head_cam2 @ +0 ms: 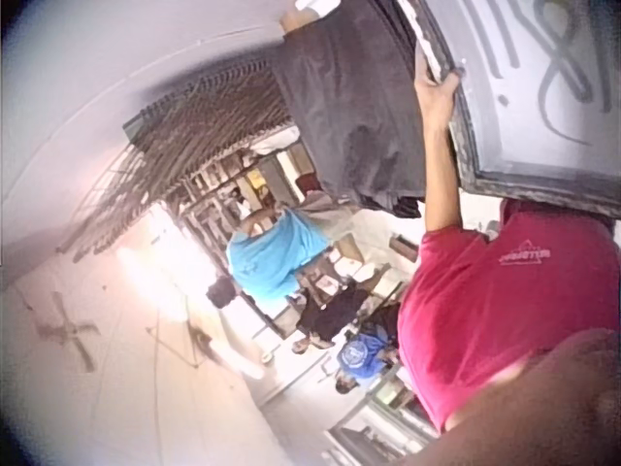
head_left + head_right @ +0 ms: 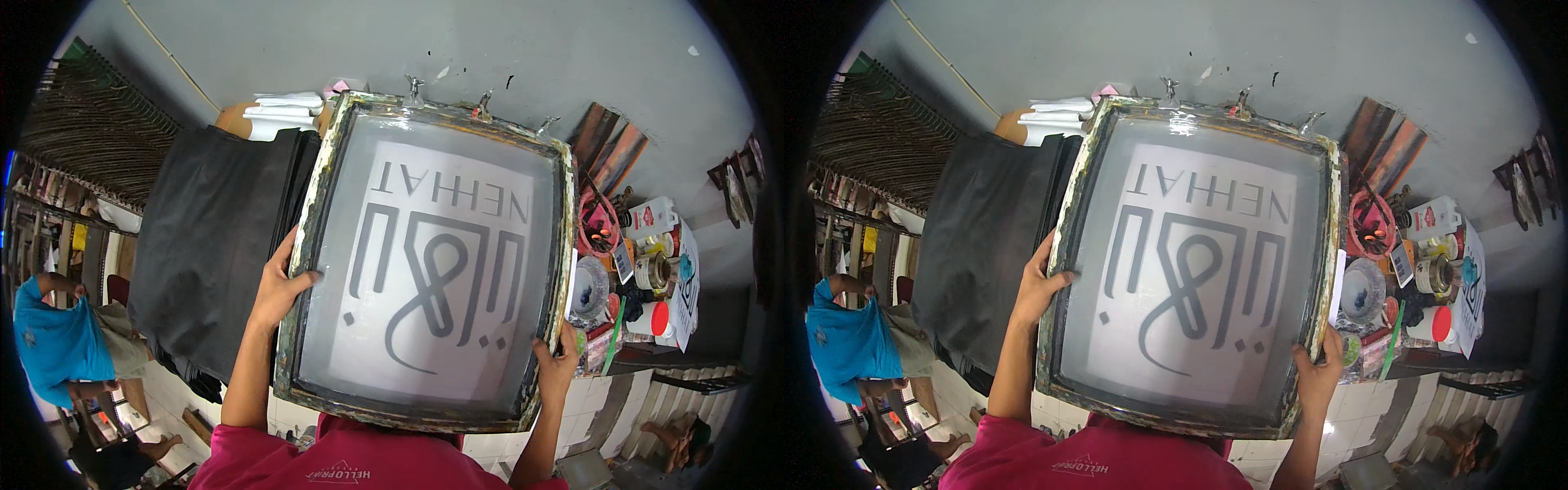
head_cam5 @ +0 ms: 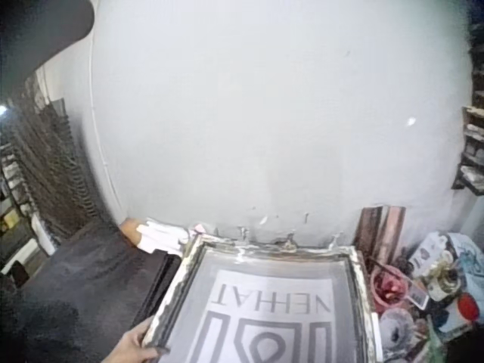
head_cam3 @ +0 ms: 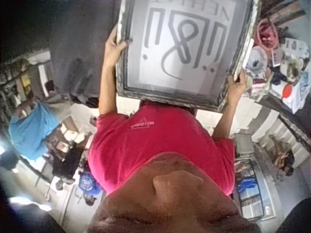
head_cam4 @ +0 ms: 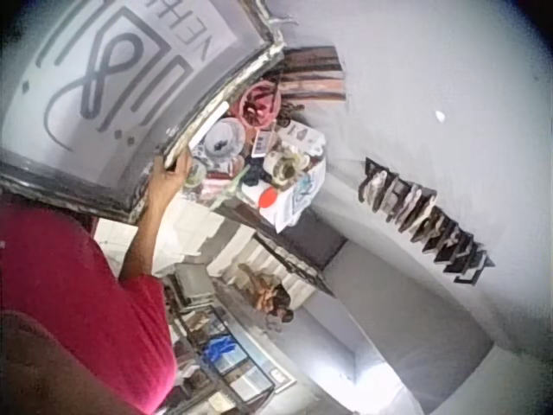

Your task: The person aligns a black tote bag on a printing table and then lowers a screen printing frame over it. They apply pressure to the screen with their fingers to ensure a proper print.

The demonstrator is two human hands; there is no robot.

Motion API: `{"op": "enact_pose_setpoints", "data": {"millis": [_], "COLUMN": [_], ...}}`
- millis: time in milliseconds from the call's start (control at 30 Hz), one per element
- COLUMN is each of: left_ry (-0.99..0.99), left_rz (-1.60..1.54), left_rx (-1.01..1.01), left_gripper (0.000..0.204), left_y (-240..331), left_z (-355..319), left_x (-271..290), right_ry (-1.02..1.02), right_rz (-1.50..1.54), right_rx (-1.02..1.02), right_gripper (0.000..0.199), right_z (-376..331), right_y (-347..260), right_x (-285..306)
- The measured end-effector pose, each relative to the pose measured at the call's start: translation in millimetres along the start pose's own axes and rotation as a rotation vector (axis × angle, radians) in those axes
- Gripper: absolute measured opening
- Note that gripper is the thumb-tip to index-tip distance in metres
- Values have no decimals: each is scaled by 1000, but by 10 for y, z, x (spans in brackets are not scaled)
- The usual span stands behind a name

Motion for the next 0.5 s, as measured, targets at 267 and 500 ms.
{"op": "enact_pose_setpoints", "data": {"millis": [267, 500], "left_ry": [-9, -19], "left_rz": [-34, -34], "left_rx": [49, 26], "left_gripper": [90, 89], "left_y": [-14, -29], "left_z": [0, 23], "left_x": [8, 10], "right_ry": [5, 12], "right_rz": [33, 34], "right_rx": [-25, -1], "right_gripper": [55, 48], "right_z": [2, 35], "right_y": [10, -69], "right_x": [-1, -14]}}
Point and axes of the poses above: each hand's wrist, its own z-axis towards the middle knuckle, its own x-axis out of the back of the hand, y = z × x, the point moved 7 cm from there along z, towards the middle knuckle, and after that the axes turned 9 degrees about x, right-handed, at the moved point
